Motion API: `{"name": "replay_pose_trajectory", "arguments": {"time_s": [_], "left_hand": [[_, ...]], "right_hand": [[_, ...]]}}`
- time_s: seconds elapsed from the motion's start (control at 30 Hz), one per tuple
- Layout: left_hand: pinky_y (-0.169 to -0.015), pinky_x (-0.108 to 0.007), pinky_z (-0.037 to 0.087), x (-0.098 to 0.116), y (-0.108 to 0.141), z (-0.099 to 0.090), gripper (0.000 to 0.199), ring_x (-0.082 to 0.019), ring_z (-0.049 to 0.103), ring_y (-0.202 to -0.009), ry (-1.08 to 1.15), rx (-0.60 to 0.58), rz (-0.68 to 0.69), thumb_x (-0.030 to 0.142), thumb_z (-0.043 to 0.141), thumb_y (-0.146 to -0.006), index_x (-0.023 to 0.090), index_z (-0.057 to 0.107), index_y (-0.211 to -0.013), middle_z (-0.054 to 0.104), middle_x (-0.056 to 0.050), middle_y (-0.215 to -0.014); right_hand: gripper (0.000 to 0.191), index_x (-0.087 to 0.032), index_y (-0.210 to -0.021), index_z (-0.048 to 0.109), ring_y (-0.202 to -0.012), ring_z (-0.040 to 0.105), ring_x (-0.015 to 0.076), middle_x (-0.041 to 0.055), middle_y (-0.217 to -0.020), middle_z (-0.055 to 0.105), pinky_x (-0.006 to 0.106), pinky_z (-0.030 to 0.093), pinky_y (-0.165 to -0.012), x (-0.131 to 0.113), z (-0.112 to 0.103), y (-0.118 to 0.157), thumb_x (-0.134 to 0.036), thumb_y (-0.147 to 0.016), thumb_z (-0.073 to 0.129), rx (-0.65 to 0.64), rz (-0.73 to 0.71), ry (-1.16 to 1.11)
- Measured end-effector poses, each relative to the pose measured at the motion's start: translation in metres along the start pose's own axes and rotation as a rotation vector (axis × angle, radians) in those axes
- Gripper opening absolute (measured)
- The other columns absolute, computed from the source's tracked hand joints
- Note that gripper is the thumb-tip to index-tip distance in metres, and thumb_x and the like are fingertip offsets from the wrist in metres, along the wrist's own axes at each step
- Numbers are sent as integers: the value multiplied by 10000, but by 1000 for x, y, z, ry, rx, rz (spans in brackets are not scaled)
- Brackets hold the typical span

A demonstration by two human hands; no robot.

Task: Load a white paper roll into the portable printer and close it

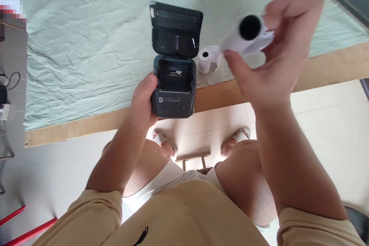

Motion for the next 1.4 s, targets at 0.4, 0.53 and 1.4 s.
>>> {"name": "replay_pose_trajectory", "arguments": {"time_s": [0.4,0.53,1.4], "left_hand": [[-470,-262,562,1,3,1,393,-162,735,-628,-47,-5,63,579,823,-954,267,726,-1170,737,3,-854],[-479,-281,591,0,3,-2,400,-181,758,-649,-42,-22,27,590,806,-970,279,733,-1212,760,-5,-888],[-763,-324,658,-1,4,-5,769,-270,845,-1061,-44,-58,101,403,932,-848,359,605,-1542,830,-1,-1183]], "right_hand": [[188,-319,-1114,717,-1085,808,324,40,-1111,868,536,608,-992,-72,43,-9,-198,-971,699,-567,313,105],[207,-341,-1074,722,-959,782,308,17,-992,826,542,590,-944,-73,40,-16,-192,-940,669,-484,304,112],[279,-286,-807,700,-823,750,227,-16,-756,779,446,545,-841,-87,39,-12,-326,-1070,614,-361,173,-175]]}}
Point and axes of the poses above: each hand's wrist, its own y-axis away from the middle knuckle, its own z-axis out of the palm, x = y × z, the point moved 1 cm from there along -y, towards the middle knuckle
